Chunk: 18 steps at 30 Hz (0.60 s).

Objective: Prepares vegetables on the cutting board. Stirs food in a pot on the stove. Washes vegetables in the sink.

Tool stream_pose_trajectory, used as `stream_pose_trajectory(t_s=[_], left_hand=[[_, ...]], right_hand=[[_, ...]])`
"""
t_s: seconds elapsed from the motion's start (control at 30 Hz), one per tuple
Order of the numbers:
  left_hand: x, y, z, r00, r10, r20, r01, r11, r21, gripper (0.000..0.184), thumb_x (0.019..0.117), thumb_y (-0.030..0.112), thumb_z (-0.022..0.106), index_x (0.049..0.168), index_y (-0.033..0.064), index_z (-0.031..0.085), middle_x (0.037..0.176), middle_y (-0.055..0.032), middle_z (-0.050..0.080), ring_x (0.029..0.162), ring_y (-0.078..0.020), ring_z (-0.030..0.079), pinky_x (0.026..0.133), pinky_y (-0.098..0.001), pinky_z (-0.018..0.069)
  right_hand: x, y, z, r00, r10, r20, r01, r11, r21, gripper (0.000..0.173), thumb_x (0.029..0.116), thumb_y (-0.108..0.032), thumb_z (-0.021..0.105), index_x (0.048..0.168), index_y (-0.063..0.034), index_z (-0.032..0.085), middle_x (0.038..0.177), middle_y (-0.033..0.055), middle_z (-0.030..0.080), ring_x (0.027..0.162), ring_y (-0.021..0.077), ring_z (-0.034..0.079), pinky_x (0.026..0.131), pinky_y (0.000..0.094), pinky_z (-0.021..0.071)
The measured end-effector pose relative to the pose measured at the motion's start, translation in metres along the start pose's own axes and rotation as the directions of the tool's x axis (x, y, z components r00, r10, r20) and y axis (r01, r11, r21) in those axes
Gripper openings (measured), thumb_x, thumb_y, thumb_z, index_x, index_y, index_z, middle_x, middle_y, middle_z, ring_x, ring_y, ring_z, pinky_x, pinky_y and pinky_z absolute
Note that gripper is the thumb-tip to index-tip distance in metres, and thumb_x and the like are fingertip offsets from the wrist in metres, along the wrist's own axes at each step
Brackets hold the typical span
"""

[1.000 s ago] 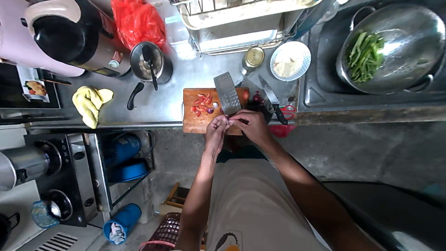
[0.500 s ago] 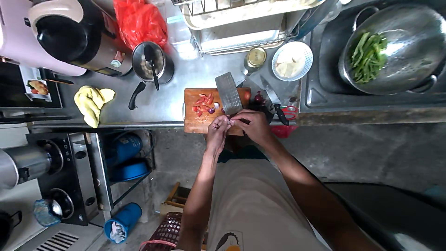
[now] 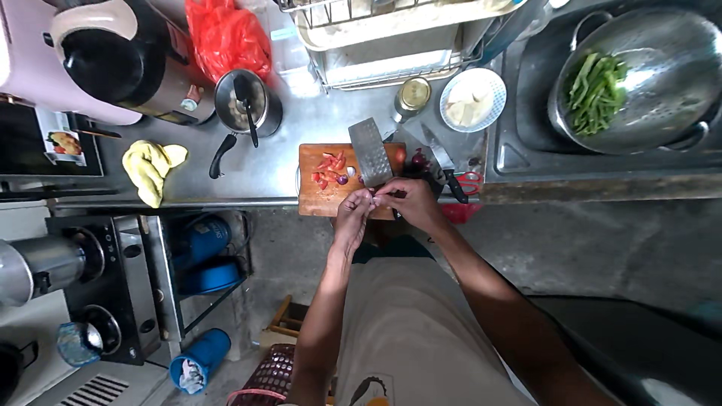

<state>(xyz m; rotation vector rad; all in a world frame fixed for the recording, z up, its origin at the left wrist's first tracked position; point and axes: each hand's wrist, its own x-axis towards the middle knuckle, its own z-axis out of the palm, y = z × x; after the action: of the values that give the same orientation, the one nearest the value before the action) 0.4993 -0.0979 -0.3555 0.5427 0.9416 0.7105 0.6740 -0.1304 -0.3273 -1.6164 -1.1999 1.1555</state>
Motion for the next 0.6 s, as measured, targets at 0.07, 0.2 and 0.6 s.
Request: stream_pose_trajectory(t_s=[0.07, 0.2, 0.6], left_hand=[[-0.0004, 0.0003, 0.0, 1.0, -0.011, 0.004, 0.011, 1.0, 0.005, 0.013, 0.102, 0.009, 0.06, 0.11, 0.0087, 0.07, 0.103, -0.0022, 0.07, 0.087, -0.0091, 0.067, 0.082, -0.0273, 0.0582], [-0.0012, 0.002, -0.001, 0.999, -0.04, 0.033, 0.04, 0.999, 0.003, 0.013, 0.1028, 0.01, 0.059, 0.111, 0.0087, 0.069, 0.104, -0.0027, 0.07, 0.089, -0.0095, 0.067, 0.084, -0.0271, 0.0578], [-0.0019, 0.0033, -0.0009, 0.995, -0.102, 0.018, 0.102, 0.994, -0.025, 0.017, 0.1044, 0.008, 0.055, 0.112, 0.0073, 0.069, 0.106, -0.003, 0.07, 0.09, -0.009, 0.067, 0.084, -0.0254, 0.0573]], right_hand=[[0.0001, -0.0018, -0.0024, 0.999, 0.026, 0.021, -0.026, 0.999, 0.023, 0.008, 0.0903, -0.016, 0.08, 0.097, -0.0118, 0.078, 0.093, 0.0018, 0.073, 0.074, 0.012, 0.069, 0.067, 0.031, 0.061], [0.0006, -0.0011, -0.0059, 0.997, 0.053, 0.062, -0.056, 0.997, 0.046, 0.009, 0.0905, -0.016, 0.08, 0.097, -0.0108, 0.077, 0.086, 0.0021, 0.075, 0.071, 0.0127, 0.07, 0.066, 0.0317, 0.0619], [-0.0016, -0.0055, -0.0041, 0.997, 0.054, 0.053, -0.053, 0.998, -0.021, 0.009, 0.0928, -0.02, 0.078, 0.098, -0.0128, 0.078, 0.095, 0.0018, 0.074, 0.08, 0.0123, 0.07, 0.074, 0.0342, 0.0611]])
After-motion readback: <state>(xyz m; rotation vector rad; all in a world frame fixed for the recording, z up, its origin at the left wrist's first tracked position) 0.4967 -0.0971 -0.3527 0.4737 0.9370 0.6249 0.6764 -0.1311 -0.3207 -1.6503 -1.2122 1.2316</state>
